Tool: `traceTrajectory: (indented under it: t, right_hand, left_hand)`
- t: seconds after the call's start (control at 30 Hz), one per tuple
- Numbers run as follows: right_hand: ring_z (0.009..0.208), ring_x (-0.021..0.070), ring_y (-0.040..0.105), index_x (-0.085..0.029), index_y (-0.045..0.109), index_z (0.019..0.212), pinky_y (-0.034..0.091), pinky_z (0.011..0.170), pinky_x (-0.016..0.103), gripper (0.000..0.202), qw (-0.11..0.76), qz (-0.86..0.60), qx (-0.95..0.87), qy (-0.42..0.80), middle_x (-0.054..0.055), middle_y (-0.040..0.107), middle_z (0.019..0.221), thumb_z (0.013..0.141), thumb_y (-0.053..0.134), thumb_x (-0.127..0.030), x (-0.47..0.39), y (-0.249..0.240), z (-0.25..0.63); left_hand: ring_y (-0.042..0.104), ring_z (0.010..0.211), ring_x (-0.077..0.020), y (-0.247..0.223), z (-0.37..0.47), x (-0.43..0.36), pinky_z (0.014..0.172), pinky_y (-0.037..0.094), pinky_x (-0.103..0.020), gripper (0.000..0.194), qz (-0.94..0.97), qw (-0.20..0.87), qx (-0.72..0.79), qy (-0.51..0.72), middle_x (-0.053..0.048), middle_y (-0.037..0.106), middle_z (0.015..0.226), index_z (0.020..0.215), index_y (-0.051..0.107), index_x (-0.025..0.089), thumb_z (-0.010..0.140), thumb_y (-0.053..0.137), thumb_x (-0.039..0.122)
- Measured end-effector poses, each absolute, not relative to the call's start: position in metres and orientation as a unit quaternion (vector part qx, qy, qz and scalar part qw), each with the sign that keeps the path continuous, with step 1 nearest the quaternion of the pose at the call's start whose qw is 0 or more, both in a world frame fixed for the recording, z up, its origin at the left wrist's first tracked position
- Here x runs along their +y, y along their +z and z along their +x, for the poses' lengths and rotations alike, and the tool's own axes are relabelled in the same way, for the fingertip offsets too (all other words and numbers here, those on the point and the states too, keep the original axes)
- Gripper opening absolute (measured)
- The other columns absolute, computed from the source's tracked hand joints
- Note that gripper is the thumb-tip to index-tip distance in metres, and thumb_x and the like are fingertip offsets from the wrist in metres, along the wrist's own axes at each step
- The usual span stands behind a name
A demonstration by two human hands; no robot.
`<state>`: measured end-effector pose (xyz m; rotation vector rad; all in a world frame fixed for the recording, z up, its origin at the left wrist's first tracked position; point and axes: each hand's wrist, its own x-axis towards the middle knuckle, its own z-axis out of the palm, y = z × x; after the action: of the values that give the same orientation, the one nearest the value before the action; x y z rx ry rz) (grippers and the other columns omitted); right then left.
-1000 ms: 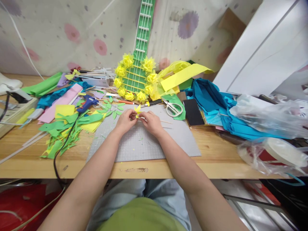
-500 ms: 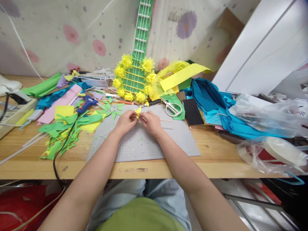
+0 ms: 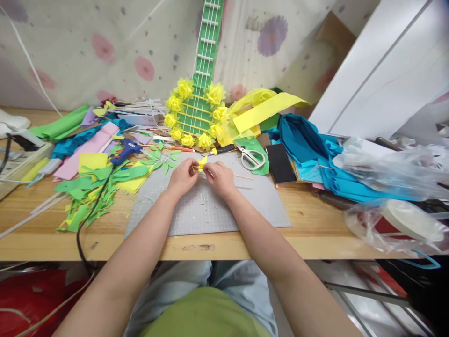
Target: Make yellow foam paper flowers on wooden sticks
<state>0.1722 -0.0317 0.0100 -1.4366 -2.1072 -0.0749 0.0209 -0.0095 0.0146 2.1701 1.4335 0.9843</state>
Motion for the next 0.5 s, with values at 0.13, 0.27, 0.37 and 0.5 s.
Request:
traceTrajectory:
  t: [0.13,0.27,0.37,0.5]
  right_hand:
    - [0.081,0.0171,0.05,-0.022,0.057,0.084,0.03,0.061,0.026,0.015,0.305,-0.55,-0.777,-0.038,0.002,0.064,0.079,0.085,0.043,-0.02,-0.032,0.0106,0.1715]
    - [0.081,0.0174,0.05,-0.022,0.057,0.084,0.03,0.062,0.026,0.014,0.311,-0.553,-0.771,-0.044,0.001,0.065,0.078,0.085,0.043,-0.021,-0.032,0.0092,0.1708]
    - [0.081,0.0171,0.05,-0.022,0.057,0.085,0.031,0.063,0.026,0.011,0.317,-0.546,-0.774,-0.046,0.001,0.065,0.08,0.084,0.046,-0.023,-0.0318,0.0086,0.1706]
    - [0.082,0.017,0.05,-0.022,0.056,0.085,0.032,0.064,0.026,0.009,0.32,-0.542,-0.776,-0.048,0.001,0.065,0.083,0.084,0.048,-0.028,-0.0312,0.0087,0.1702]
  left_hand:
    - [0.051,0.062,-0.0107,0.0148,0.0224,-0.0108,0.061,0.04,-0.024,0.026,0.751,0.177,0.524,0.361,0.002,0.059,0.079,0.091,0.048,0.022,0.066,0.049,0.014]
    - [0.05,0.059,-0.0104,0.0139,0.0248,-0.012,0.06,0.039,-0.024,0.026,0.732,0.171,0.54,0.379,0.003,0.058,0.077,0.09,0.047,0.022,0.065,0.05,0.015]
    - [0.05,0.06,-0.0104,0.0127,0.0262,-0.0123,0.061,0.04,-0.024,0.027,0.733,0.173,0.527,0.393,0.002,0.058,0.078,0.092,0.048,0.021,0.066,0.051,0.015]
    - [0.049,0.061,-0.0101,0.0118,0.0272,-0.0116,0.063,0.041,-0.024,0.023,0.74,0.17,0.512,0.403,0.0,0.058,0.08,0.089,0.052,0.02,0.067,0.05,0.014]
